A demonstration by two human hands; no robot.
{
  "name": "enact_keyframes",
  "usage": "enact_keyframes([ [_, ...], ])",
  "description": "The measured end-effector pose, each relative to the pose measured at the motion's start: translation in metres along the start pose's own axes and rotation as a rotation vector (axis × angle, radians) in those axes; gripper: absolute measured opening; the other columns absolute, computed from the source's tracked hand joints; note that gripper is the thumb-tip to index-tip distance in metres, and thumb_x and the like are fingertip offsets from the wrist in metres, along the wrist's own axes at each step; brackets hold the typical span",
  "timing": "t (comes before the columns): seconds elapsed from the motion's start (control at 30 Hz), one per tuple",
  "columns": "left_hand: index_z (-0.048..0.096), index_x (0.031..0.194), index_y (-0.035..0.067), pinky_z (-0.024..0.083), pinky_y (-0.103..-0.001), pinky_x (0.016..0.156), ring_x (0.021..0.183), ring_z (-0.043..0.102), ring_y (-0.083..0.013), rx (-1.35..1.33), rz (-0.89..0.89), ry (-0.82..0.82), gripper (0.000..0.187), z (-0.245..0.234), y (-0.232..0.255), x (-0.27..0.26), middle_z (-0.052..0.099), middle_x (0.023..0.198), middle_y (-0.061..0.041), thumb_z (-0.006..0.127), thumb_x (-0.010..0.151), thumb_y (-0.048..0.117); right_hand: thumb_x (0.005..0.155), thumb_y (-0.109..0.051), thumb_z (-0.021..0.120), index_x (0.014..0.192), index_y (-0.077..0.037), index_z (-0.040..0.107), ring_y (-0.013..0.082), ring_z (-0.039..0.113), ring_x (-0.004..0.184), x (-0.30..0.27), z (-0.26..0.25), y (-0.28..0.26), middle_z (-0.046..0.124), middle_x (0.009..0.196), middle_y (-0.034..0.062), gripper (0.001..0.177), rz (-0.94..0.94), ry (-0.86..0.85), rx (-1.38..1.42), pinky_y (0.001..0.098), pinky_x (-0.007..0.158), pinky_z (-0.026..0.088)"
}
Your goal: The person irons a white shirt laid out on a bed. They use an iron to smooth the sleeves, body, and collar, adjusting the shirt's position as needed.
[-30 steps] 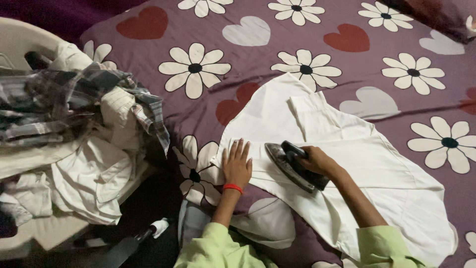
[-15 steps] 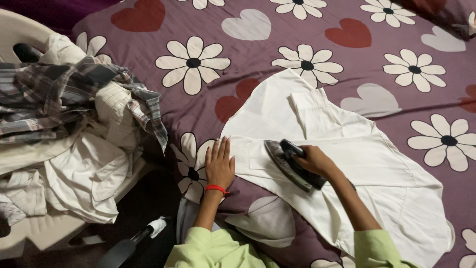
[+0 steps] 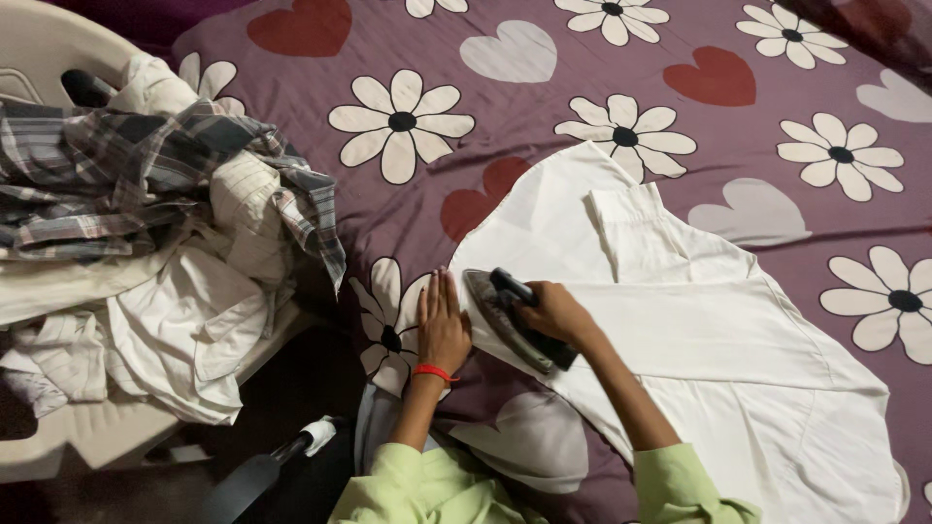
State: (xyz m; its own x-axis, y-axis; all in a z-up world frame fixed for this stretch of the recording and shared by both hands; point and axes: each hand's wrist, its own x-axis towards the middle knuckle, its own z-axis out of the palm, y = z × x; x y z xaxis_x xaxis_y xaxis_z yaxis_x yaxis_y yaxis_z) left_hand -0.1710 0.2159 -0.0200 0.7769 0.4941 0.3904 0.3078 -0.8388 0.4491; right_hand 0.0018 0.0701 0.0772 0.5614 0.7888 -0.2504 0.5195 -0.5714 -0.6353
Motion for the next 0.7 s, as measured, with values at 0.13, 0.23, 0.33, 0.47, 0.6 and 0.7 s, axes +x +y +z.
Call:
enact_keyframes([
  [0.13, 0.010, 0.160, -0.011, 0.017, -0.049, 0.128, 0.157, 0.021, -0.0410, -0.126, 0.031, 0.045, 0.079, 0.004, -0.014, -0.002, 0.022, 0.167, -0.031, 0.048, 0.095, 0.014, 0.079, -0.022, 0.071, 0.097, -0.002, 0.075, 0.0430, 0.072, 0.079, -0.002, 0.030, -0.038, 0.073, 0.084, 0.0263, 0.027, -0.085, 0.136, -0.074, 0.0506, 0.073, 0.057],
  [0.23, 0.011, 0.159, -0.011, 0.018, -0.049, 0.127, 0.156, 0.022, -0.0413, -0.054, 0.054, 0.034, 0.079, 0.005, -0.014, -0.002, 0.023, 0.166, -0.031, 0.049, 0.094, 0.013, 0.084, -0.023, 0.066, 0.099, -0.005, 0.075, 0.0474, 0.069, 0.083, -0.015, 0.041, -0.062, 0.072, 0.087, 0.0275, 0.025, 0.099, 0.210, -0.083, 0.0547, 0.077, 0.055],
  [0.33, 0.015, 0.161, -0.004, 0.018, -0.051, 0.127, 0.157, 0.022, -0.0398, 0.007, 0.063, 0.028, 0.076, 0.003, -0.013, -0.002, 0.024, 0.167, -0.026, 0.049, 0.095, 0.011, 0.084, -0.023, 0.065, 0.098, -0.006, 0.074, 0.0468, 0.069, 0.083, -0.019, 0.036, -0.065, 0.072, 0.087, 0.0260, 0.024, 0.114, 0.270, -0.093, 0.0556, 0.076, 0.055],
  [0.47, 0.022, 0.164, 0.018, 0.015, -0.051, 0.125, 0.156, 0.020, -0.0374, 0.226, 0.054, -0.072, 0.080, 0.000, -0.007, 0.000, 0.023, 0.167, -0.022, 0.053, 0.091, 0.010, 0.084, -0.024, 0.065, 0.102, -0.005, 0.072, 0.0457, 0.070, 0.086, -0.026, 0.031, -0.046, 0.073, 0.090, 0.0253, 0.027, 0.193, 0.326, -0.079, 0.0544, 0.079, 0.056],
  [0.6, 0.026, 0.162, 0.021, 0.013, -0.052, 0.124, 0.156, 0.017, -0.0376, 0.182, 0.003, -0.131, 0.078, 0.002, -0.005, 0.002, 0.020, 0.169, -0.019, 0.053, 0.090, 0.009, 0.080, -0.024, 0.068, 0.103, -0.005, 0.072, 0.0440, 0.072, 0.089, -0.031, 0.013, -0.007, 0.074, 0.094, 0.0249, 0.030, 0.318, 0.341, -0.090, 0.0532, 0.081, 0.056],
  [0.7, 0.029, 0.162, 0.020, 0.014, -0.051, 0.126, 0.157, 0.018, -0.0355, 0.224, 0.009, -0.105, 0.075, 0.006, -0.006, 0.001, 0.021, 0.170, -0.017, 0.052, 0.092, 0.009, 0.081, -0.023, 0.068, 0.103, -0.003, 0.072, 0.0438, 0.072, 0.091, -0.040, -0.005, 0.025, 0.074, 0.094, 0.0261, 0.030, 0.375, 0.380, -0.114, 0.0527, 0.082, 0.057],
])
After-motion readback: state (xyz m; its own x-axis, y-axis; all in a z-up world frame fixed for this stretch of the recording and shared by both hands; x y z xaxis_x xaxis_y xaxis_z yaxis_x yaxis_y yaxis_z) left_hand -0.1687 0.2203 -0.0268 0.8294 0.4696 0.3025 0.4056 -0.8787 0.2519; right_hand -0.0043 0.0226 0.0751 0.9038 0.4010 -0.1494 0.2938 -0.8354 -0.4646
